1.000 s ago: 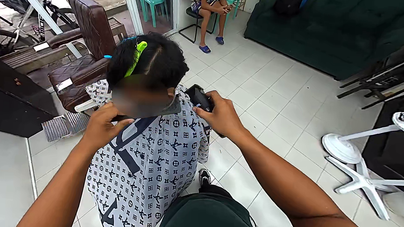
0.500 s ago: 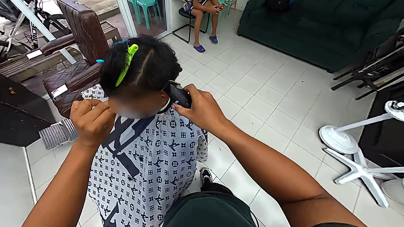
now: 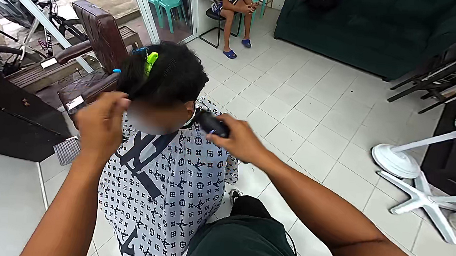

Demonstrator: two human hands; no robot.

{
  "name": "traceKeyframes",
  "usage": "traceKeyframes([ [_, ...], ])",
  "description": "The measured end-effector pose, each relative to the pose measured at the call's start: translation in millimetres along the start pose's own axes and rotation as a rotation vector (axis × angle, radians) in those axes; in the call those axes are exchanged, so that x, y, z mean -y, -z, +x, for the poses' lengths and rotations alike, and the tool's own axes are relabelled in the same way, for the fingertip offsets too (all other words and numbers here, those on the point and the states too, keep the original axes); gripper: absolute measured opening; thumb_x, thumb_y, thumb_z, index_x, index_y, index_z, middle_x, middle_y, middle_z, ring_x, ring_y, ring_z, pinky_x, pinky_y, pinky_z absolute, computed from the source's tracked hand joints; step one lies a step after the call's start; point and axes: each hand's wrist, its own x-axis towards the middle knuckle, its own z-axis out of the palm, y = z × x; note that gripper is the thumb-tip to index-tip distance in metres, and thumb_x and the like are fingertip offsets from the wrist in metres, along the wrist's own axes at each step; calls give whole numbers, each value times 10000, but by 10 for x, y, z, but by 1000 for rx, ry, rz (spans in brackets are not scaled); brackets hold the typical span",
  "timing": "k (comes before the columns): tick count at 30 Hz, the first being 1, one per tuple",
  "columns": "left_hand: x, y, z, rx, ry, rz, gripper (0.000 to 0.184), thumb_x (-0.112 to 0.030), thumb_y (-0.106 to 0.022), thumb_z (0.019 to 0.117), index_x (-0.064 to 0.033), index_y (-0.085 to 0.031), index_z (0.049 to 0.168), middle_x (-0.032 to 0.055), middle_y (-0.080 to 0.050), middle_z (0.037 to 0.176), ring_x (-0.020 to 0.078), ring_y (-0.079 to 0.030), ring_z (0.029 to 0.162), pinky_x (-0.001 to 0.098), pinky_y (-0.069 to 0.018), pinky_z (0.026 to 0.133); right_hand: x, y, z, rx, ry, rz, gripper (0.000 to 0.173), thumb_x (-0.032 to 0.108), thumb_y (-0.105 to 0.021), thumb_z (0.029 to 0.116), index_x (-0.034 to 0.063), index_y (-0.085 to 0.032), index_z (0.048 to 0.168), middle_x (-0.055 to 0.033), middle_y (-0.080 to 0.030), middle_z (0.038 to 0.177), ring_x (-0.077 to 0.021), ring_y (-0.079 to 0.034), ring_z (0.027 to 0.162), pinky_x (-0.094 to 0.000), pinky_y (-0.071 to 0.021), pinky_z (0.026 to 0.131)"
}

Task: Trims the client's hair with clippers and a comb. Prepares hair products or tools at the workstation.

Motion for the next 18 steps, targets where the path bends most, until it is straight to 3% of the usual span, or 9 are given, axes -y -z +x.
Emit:
traceKeyframes([
  [1,-10,-73,-13,137,-34,82,329,-155,-447,1092,80,-673,1137,244,-720,997,392,-714,897,611,-549,819,-158,89,-29,-40,-73,8,441,325,-779,912,54,-640,1231,-92,-717,881,-198,-689,721,-450,-592,673],
  [2,-1,-164,-47,204,-101,141,298,-152,-479,1073,37,-704,1120,229,-726,989,410,-719,899,633,-550,786,-270,181,-49,-84,-129,23,434,318,-781,913,57,-636,1228,-88,-717,882,-188,-688,710,-435,-592,666],
  [4,-30,-261,-73,119,-154,134,290,-162,-506,1058,14,-732,1100,188,-742,964,337,-729,844,540,-577,760,-416,371,-12,-141,-184,57,425,306,-783,912,63,-627,1223,-80,-713,880,-168,-682,696,-406,-589,654],
  [7,-241,-191,31,-50,39,99,314,-160,-471,1091,72,-674,1146,219,-725,956,282,-677,729,464,-564,704,-635,547,129,-167,-155,102,413,291,-777,912,62,-622,1218,-73,-710,883,-143,-674,693,-366,-578,646],
  [10,-405,-260,64,107,-37,209,282,-139,-505,1062,50,-713,1080,205,-738,962,332,-729,822,543,-583,748,-878,640,330,-128,-112,177,414,283,-779,911,62,-613,1220,-64,-706,891,-125,-674,696,-340,-582,653],
  [12,-506,-342,81,184,-150,264,268,-165,-526,1035,-14,-747,1013,142,-747,914,294,-737,824,488,-586,721,-1024,715,446,-81,-97,223,427,299,-777,899,63,-614,1216,-47,-707,888,-98,-673,695,-308,-580,650],
  [14,-687,-283,182,134,-43,290,270,-134,-520,1046,34,-731,1065,187,-746,964,303,-739,862,498,-596,787,-1179,779,552,-38,-86,266,437,307,-775,891,62,-618,1216,-39,-710,888,-82,-672,702,-291,-577,659],
  [17,-903,-218,444,19,186,360,302,-167,-488,1082,52,-691,1128,186,-729,921,226,-653,721,420,-534,698,-1375,840,700,20,-72,318,425,276,-780,899,59,-610,1222,-50,-712,898,-103,-682,716,-320,-587,671],
  [18,-946,-248,478,76,208,374,298,-168,-502,1073,47,-703,1115,187,-736,910,264,-684,736,474,-552,712,-1412,857,733,38,-72,328,422,268,-779,902,61,-607,1227,-53,-712,901,-110,-684,715,-328,-588,667],
])
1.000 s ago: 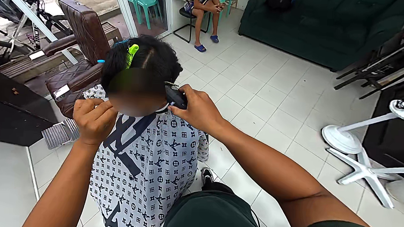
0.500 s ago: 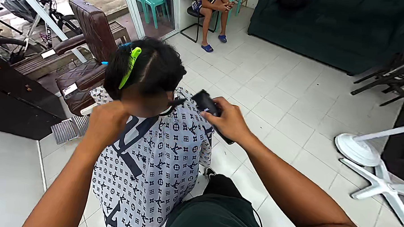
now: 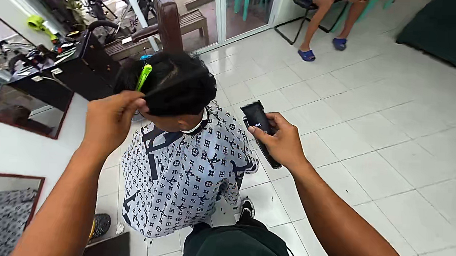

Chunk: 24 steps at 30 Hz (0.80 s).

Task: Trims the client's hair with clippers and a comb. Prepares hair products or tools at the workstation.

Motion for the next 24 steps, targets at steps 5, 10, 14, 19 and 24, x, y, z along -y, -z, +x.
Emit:
traceKeyframes([
  [5,-122,-267,-294,241,-141,17,283,-258,-557,1026,-71,-768,1000,61,-722,839,222,-686,739,445,-559,661,9,68,70,51,26,45,394,247,-777,902,82,-609,1218,-31,-720,914,-83,-686,731,-294,-585,673],
  [10,-143,-448,-581,149,139,-106,279,-350,-751,885,-102,-783,1008,21,-712,868,141,-638,803,383,-507,743,138,68,57,55,55,-23,408,263,-782,910,74,-603,1224,-53,-707,892,-118,-670,703,-333,-570,648],
  [14,-98,-490,-462,12,151,-59,205,-175,-805,867,-22,-764,997,137,-707,878,278,-639,797,491,-486,743,282,-22,81,85,106,-134,434,307,-792,907,51,-615,1209,-75,-694,858,-159,-659,685,-384,-563,632],
  [19,-109,-356,-200,-175,26,-17,250,-194,-756,936,29,-742,1048,193,-717,977,310,-646,876,465,-493,814,488,-113,115,118,115,-275,452,341,-790,910,41,-617,1200,-88,-683,861,-203,-658,722,-421,-554,655],
  [24,7,-340,-194,-343,-289,99,139,-136,-717,962,-5,-762,966,156,-751,960,276,-641,809,411,-447,738,646,-122,52,88,211,-362,461,359,-771,913,24,-615,1189,-96,-676,855,-212,-659,724,-412,-548,637],
])
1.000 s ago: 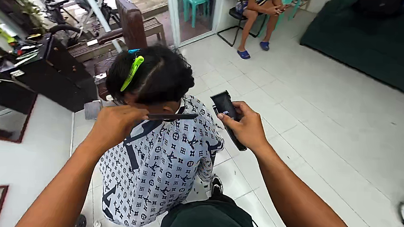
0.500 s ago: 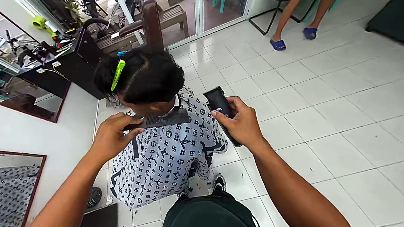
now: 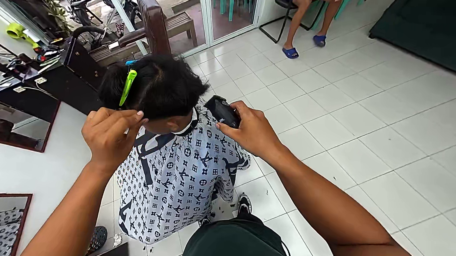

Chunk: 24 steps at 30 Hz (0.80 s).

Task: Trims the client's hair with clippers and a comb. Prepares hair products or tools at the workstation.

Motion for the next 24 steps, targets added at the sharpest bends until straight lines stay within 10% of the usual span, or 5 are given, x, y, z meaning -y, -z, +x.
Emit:
traceKeyframes([
  [18,178,-34,-117,-59,-274,-71,97,-71,-685,945,-52,-770,989,114,-770,996,265,-649,822,400,-432,727,660,-417,-20,-25,408,-7,473,347,-790,852,-5,-664,1140,-118,-697,896,-238,-693,718,-422,-578,602],
  [21,143,160,-5,-159,-51,-250,155,-179,-649,1015,-114,-638,1154,9,-679,1105,111,-643,1039,286,-521,911,590,-465,-135,124,440,75,472,366,-753,900,11,-664,1196,-104,-711,948,-216,-697,765,-413,-589,656],
  [24,132,374,210,-72,250,-297,205,-279,-446,1108,-138,-588,1154,-90,-651,931,-41,-592,794,183,-503,718,136,-371,-249,186,136,143,441,340,-770,909,38,-661,1212,-117,-717,923,-250,-699,791,-498,-590,720],
])
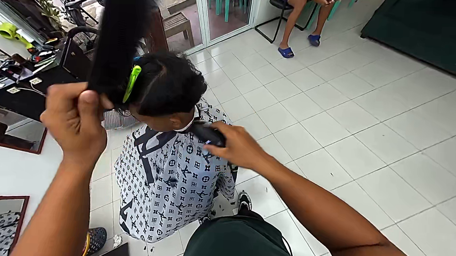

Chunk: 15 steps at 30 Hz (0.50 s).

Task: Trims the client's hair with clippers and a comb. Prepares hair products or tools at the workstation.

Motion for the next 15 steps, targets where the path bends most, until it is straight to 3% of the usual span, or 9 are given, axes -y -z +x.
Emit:
traceKeyframes([
  [1,-24,26,-24,122,57,59,300,-236,-444,1106,6,-617,1140,62,-682,905,94,-620,751,305,-531,709,-148,50,-51,-30,-110,9,446,329,-780,907,36,-657,1221,-128,-715,910,-267,-698,786,-520,-585,726],
  [2,-50,16,-85,281,72,112,337,-186,-457,1094,89,-648,1131,195,-706,950,256,-670,791,457,-559,756,-273,103,-85,-69,-196,10,454,321,-785,907,32,-647,1230,-138,-712,903,-280,-694,781,-534,-579,726],
  [3,-36,-37,-187,417,39,129,328,-183,-496,1071,81,-687,1113,218,-718,1008,320,-700,887,518,-563,831,-367,150,-102,-120,-250,4,457,320,-789,905,28,-642,1225,-137,-710,886,-277,-692,758,-532,-577,707],
  [5,74,-187,-474,533,-16,77,298,-286,-610,1004,-37,-758,1072,107,-741,1006,234,-684,915,443,-550,844,-453,216,-96,-208,-302,-19,454,319,-796,903,20,-635,1204,-131,-698,860,-258,-676,719,-506,-567,668],
  [8,163,-280,-787,514,127,23,286,-350,-730,909,-94,-780,1026,23,-728,923,125,-638,849,344,-503,794,-400,256,-54,-250,-307,-42,447,313,-796,908,24,-619,1199,-112,-685,844,-219,-657,688,-448,-552,631],
  [11,184,-281,-805,439,258,65,254,-275,-792,860,-69,-774,1009,40,-690,858,127,-607,770,337,-483,709,-292,247,-1,-248,-290,-53,443,325,-793,910,34,-620,1195,-96,-685,842,-204,-656,690,-424,-548,626],
  [15,172,-277,-674,351,255,114,248,-211,-809,868,-29,-758,1028,112,-680,883,205,-608,797,399,-473,738,-179,191,67,-218,-263,-81,450,326,-789,911,28,-616,1200,-106,-688,855,-221,-665,712,-440,-553,641],
])
